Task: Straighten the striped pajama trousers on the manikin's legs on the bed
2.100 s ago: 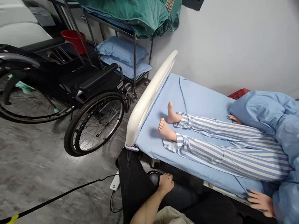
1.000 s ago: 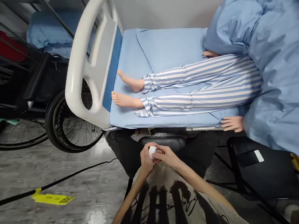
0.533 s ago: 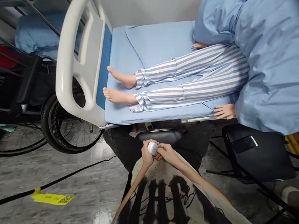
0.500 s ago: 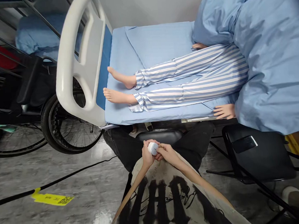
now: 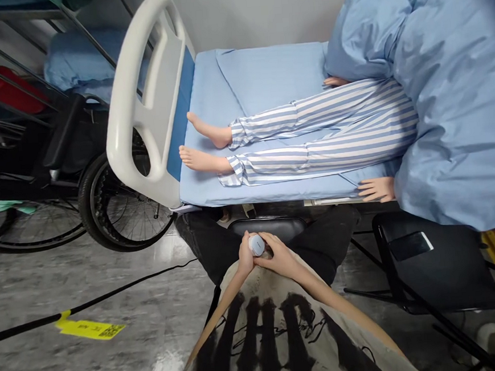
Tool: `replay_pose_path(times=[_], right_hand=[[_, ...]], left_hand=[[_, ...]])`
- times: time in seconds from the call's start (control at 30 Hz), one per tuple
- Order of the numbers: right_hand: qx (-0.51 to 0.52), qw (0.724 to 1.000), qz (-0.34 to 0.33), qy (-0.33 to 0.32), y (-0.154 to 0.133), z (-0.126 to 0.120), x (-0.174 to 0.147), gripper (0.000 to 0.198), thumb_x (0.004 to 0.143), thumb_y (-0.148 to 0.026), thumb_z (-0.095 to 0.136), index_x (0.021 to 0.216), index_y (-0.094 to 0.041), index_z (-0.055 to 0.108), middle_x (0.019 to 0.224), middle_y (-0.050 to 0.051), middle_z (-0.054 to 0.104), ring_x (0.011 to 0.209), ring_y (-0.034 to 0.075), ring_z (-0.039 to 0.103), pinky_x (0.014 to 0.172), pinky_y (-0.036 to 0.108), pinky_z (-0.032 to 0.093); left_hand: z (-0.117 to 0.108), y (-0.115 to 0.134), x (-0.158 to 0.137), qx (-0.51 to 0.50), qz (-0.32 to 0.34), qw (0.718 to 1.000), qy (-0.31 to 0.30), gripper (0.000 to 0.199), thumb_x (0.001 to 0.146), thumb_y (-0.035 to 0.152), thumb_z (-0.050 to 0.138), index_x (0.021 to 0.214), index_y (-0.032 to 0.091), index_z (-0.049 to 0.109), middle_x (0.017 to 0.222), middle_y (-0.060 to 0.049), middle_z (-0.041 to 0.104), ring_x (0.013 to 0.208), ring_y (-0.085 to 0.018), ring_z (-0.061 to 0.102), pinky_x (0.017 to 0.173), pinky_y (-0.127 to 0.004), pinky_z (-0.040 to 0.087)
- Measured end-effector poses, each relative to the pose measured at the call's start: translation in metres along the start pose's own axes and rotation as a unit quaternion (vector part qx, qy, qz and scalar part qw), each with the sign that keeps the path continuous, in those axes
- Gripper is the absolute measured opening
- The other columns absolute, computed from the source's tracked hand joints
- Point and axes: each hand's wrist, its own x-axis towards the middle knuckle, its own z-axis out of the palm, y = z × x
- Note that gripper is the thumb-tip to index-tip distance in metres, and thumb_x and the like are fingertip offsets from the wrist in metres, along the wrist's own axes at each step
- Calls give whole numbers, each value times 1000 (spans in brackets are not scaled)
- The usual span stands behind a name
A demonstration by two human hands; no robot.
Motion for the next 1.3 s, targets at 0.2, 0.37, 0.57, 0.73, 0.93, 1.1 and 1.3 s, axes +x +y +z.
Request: replay_pose_path(times=[0.2, 0.37, 0.57, 0.73, 0.93, 1.1, 1.3], right_hand=[[176, 980, 79, 36, -8, 14, -2, 50, 78, -30, 68, 126, -19, 58, 124, 10, 63, 107, 21, 62, 89, 33, 54], [71, 993, -67, 70, -24, 3, -17, 25, 89, -25, 58, 112, -19, 65, 135, 12, 57, 127, 24, 52, 106, 40, 46], [-119, 966, -230, 23, -28, -1, -14, 37, 93, -11, 43, 122, -21, 64, 118, 11, 61, 106, 19, 57, 94, 34, 49], [-299, 927, -223, -35, -16, -10, 1, 28, 96, -18, 49, 118, -22, 66, 99, 8, 60, 89, 18, 54, 77, 27, 46], [-350, 912, -199, -83, -4, -8, 10, 22, 96, -27, 57, 115, -23, 67, 103, 6, 62, 91, 17, 55, 70, 24, 43], [-355, 903, -223, -90, -4, -1, 16, 18, 97, -20, 53, 104, -21, 69, 101, 7, 64, 91, 18, 57, 71, 25, 45], [-408, 873, -260, -65, 1, 10, 7, 21, 97, -12, 47, 106, -14, 66, 108, 13, 64, 95, 22, 58, 71, 31, 50]], left_hand=[[6, 11, -7, 8, 109, 991, 74, 38, 90, 53, 51, 79, 18, 60, 95, -9, 66, 79, -16, 61, 72, -28, 51], [5, 25, -9, -126, 67, 988, 62, 30, 90, 43, 48, 77, 19, 57, 87, -6, 64, 76, -15, 60, 74, -28, 51], [1, 39, -12, -201, -34, 978, -50, 41, 88, 55, 50, 73, 17, 57, 75, -5, 60, 70, -15, 60, 71, -28, 51], [-2, 37, -9, -173, -98, 979, -51, 46, 88, 57, 54, 73, 15, 63, 70, -5, 61, 64, -15, 59, 64, -26, 50], [-11, 28, -5, -140, -130, 980, -62, 42, 88, 52, 60, 74, 13, 64, 64, -2, 57, 54, -11, 52, 49, -21, 40], [-17, 26, -3, -112, -115, 983, -91, 44, 92, 53, 54, 76, 13, 65, 64, -2, 57, 55, -12, 52, 51, -22, 39], [-19, 24, 0, -67, -99, 989, -85, 50, 98, 53, 42, 77, 14, 65, 65, -2, 59, 59, -13, 54, 57, -23, 41]])
